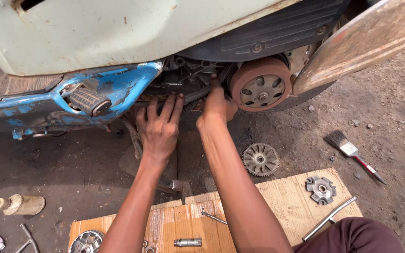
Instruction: Apply grease to small metal rollers and assemble them into a scooter variator housing.
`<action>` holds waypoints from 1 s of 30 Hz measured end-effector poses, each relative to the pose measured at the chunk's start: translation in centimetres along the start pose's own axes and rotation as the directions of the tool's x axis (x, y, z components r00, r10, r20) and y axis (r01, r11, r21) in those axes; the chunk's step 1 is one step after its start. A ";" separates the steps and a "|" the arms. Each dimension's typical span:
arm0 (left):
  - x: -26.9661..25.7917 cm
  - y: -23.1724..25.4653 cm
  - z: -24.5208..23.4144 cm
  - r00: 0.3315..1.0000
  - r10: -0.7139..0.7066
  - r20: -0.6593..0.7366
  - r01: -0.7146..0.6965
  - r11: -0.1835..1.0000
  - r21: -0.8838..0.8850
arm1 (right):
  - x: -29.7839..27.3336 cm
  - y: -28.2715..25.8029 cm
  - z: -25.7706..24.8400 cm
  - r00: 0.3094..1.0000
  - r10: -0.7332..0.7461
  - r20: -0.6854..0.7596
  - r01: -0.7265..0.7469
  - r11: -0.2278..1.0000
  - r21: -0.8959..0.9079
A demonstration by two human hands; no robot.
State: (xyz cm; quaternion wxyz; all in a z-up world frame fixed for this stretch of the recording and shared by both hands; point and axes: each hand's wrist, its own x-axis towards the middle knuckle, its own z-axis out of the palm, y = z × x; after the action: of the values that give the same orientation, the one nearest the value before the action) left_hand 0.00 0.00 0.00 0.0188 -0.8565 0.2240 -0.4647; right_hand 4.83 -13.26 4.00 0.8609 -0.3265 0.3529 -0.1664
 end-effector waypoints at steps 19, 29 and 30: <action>12.2 6.8 2.1 0.883 -0.113 0.455 0.390 0.717 -0.578 | 10.1 8.1 -3.6 0.900 -0.102 0.423 -0.022 0.960 0.278; -3.0 6.4 -6.6 0.898 -0.214 0.384 0.407 0.736 -0.542 | -2.7 1.7 -14.5 0.778 -0.186 0.600 0.584 0.567 -0.581; -6.2 6.5 -7.7 0.840 -0.181 0.512 0.469 0.718 -0.514 | -4.3 1.1 -18.2 0.730 0.027 0.683 0.598 0.458 -0.658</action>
State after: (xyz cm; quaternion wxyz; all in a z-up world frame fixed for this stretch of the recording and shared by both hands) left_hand -11.44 -2.00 -2.09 -0.2999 -0.9196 0.1962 -0.1612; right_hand -11.15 -18.34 -4.41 0.6051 -0.7956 0.0263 -0.0103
